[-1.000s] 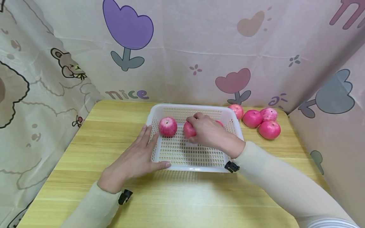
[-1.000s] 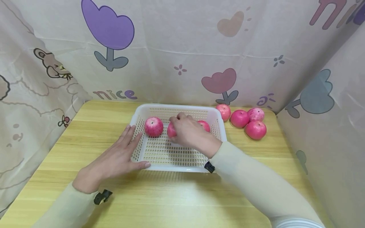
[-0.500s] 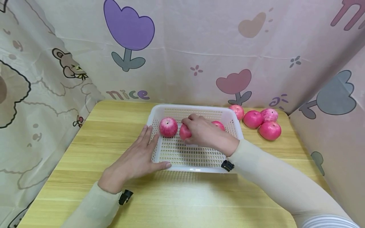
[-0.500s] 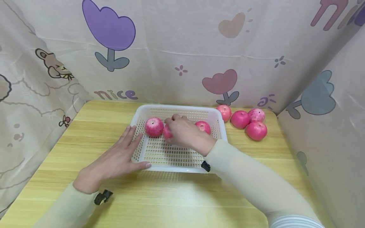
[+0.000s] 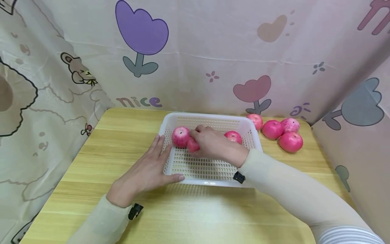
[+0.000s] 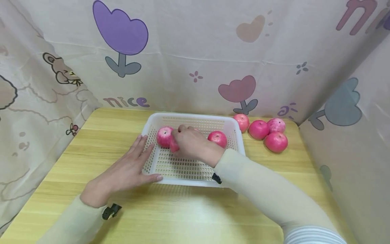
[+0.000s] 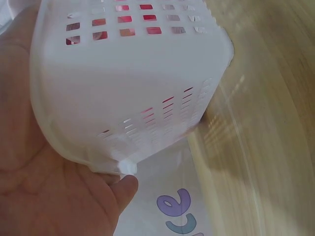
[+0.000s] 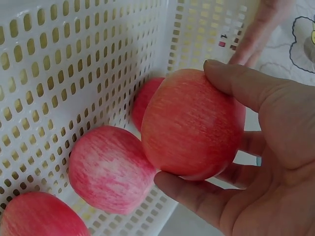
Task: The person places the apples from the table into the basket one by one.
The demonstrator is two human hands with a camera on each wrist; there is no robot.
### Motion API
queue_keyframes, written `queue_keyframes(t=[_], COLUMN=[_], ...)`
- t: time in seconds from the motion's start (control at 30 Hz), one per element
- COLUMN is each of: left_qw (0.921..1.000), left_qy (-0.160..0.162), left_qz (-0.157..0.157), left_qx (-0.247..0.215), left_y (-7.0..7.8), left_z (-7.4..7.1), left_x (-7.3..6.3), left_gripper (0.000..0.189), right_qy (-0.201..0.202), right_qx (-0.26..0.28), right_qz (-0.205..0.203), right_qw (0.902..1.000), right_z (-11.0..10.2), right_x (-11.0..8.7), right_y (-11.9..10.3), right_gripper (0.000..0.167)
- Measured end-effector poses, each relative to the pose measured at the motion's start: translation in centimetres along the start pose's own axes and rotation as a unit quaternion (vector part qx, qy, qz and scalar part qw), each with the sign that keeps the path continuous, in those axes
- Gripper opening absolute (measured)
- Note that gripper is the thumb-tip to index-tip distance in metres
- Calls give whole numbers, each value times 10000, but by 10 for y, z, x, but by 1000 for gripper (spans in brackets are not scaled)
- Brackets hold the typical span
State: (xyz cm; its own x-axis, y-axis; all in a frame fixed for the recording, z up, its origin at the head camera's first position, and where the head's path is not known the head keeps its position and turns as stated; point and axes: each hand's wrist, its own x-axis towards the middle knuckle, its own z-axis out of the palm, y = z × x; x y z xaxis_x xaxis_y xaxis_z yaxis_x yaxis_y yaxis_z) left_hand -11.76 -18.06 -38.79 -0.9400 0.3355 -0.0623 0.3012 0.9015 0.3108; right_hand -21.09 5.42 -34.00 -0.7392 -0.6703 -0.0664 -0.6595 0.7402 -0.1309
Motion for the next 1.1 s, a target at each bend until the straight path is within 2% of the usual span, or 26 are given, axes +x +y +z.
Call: queue_keyframes(t=[0.17,0.3,0.43,0.6,1.1], left_qw=[9999,9999,9999,10000,10000], left_qy=[-92,-113,-73,-9,17], left_qz=[-92,-105,-82,-24,29], left_qx=[9,13,-33,-28,28], left_y=[1,1,0,1,0], left_z=[0,0,1,0,1], left_x=[0,0,0,0,1], left_gripper=[134,133,132,132,133], right_qy=[2,-232,-405,-392,-461], right_qx=[-203,-229,-318,-560,-677], right_qz=[-293,-430,-495,-599,-721], right_qw=[9994,9985,9974,9959,9940], right_z=[6,13,21,26,34], right_x=[6,11,14,16,19], right_y=[0,0,1,1,2], right_gripper=[63,67,70,71,76])
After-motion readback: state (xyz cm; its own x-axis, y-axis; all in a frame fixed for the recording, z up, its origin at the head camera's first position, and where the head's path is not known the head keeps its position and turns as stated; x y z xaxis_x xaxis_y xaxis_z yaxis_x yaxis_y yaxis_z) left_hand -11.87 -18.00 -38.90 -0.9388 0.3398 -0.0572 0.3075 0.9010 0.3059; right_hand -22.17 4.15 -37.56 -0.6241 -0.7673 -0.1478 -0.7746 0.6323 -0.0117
